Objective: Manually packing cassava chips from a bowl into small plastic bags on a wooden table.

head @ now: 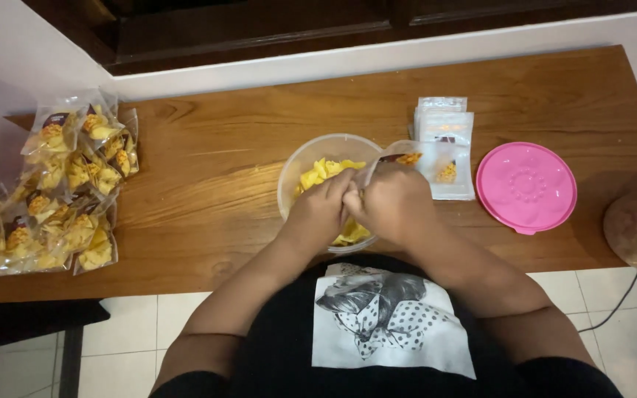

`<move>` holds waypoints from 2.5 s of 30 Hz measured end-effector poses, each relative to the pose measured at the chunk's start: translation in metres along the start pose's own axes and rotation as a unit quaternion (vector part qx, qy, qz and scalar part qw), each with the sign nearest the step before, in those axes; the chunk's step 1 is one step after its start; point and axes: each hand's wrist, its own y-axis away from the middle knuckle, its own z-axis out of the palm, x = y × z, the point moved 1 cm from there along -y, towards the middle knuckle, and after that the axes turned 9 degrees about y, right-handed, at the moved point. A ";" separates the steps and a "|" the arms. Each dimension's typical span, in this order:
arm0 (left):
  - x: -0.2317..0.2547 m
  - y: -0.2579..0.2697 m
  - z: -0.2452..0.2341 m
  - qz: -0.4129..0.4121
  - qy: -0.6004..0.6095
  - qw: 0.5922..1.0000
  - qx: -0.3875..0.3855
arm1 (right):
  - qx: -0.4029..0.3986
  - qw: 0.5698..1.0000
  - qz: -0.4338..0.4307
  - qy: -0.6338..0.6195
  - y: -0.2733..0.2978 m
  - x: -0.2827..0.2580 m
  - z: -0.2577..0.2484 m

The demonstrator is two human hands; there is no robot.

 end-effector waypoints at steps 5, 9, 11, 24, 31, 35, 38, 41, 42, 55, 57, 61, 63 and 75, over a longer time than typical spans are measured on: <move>-0.008 0.002 0.005 0.022 -0.077 0.997 0.020 | 0.069 0.992 0.016 0.103 0.006 -0.005 0.029; -0.015 -0.006 -0.001 0.032 -0.185 0.981 0.044 | 0.130 0.982 0.002 0.134 0.001 0.001 0.045; -0.014 -0.007 -0.003 0.032 -0.193 0.979 0.051 | 0.131 0.981 0.017 0.141 -0.001 -0.004 0.044; -0.002 -0.017 0.018 0.003 -0.024 0.996 0.086 | -0.260 0.935 0.170 -0.171 -0.017 0.030 0.013; -0.011 -0.010 0.028 -0.028 0.000 1.000 0.003 | -0.151 0.969 -0.008 -0.194 0.003 0.034 0.055; -0.010 -0.001 0.029 -0.007 0.012 1.000 0.014 | -0.068 0.992 -0.020 -0.105 0.013 0.026 0.055; -0.008 0.006 0.023 -0.006 0.026 0.999 0.028 | -0.021 0.996 -0.022 -0.082 0.015 0.018 0.046; 0.003 0.003 0.008 -0.031 0.063 0.997 0.027 | -0.007 0.995 -0.008 -0.100 0.017 0.013 0.043; 0.006 0.002 0.003 -0.051 0.076 0.995 0.030 | -0.014 0.992 0.011 -0.122 0.017 0.012 0.043; 0.039 -0.043 -0.095 -0.172 0.220 0.950 -0.143 | -0.016 0.954 -0.042 -0.297 0.001 0.034 0.011; 0.023 -0.036 -0.094 -0.204 0.275 0.934 -0.098 | 0.005 0.961 -0.101 -0.256 -0.004 0.035 -0.004; 0.015 -0.026 -0.099 -0.088 0.167 0.975 0.119 | 0.105 0.976 -0.183 -0.063 -0.007 0.027 -0.014; 0.029 -0.033 -0.102 0.046 0.006 0.998 0.044 | 0.135 0.961 -0.240 0.014 -0.007 0.018 -0.016; 0.020 -0.014 -0.046 0.170 -0.113 0.954 0.219 | -0.107 0.599 0.448 -0.655 0.004 -0.030 -0.005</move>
